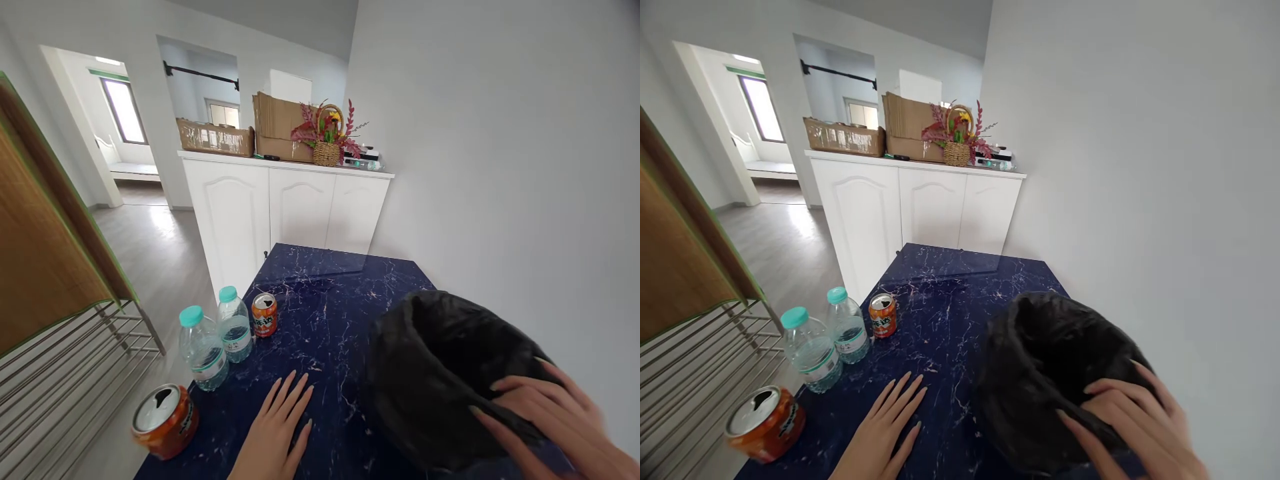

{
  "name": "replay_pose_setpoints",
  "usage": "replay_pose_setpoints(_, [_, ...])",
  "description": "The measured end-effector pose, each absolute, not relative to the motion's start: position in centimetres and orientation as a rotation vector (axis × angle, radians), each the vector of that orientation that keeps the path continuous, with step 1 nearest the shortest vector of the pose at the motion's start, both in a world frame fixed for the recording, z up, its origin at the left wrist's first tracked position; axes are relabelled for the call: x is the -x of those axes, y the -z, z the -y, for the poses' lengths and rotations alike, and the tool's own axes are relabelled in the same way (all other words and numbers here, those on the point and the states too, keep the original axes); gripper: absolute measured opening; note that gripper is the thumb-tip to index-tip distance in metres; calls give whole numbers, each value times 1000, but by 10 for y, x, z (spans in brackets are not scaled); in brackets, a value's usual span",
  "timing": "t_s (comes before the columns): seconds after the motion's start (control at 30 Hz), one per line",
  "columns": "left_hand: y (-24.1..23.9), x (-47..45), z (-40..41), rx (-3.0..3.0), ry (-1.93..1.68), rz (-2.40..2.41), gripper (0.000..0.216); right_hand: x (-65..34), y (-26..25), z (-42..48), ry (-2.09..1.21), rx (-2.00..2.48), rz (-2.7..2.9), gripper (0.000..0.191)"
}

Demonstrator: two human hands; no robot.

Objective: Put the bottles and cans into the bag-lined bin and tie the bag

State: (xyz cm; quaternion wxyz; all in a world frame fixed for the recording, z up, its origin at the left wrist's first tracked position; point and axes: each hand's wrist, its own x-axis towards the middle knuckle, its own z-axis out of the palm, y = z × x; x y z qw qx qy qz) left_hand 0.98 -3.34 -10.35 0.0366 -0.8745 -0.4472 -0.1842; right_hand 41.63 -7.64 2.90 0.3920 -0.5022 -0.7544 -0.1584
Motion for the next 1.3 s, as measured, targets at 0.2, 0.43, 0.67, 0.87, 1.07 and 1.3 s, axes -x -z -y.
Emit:
replay_pose_setpoints(0.2, [103, -6, 36, 2719, 590, 1386, 66, -335, -42, 37, 286, 1178, 1983, 22])
replay_pose_setpoints(0.43, [104, -5, 37, 2754, 560, 1378, 63, -294, -24, 32, 332, 1244, 1820, 60])
replay_pose_setpoints(0.67, [112, -5, 34, 2754, 573, 1327, 67, -318, 42, 48, -80, 1586, 1524, 128])
replay_pose_setpoints(0.87, [122, -4, 26, 2730, 604, 1286, 66, -354, 104, 57, -377, 1657, 1554, 100])
replay_pose_setpoints(1.07, [128, -4, 20, 2685, 602, 1251, 65, -378, 135, 75, -491, 1662, 1400, 65])
replay_pose_setpoints(1.3, [119, -5, 21, 2682, 614, 1292, 68, -397, 127, 53, -670, 1557, 1316, 51])
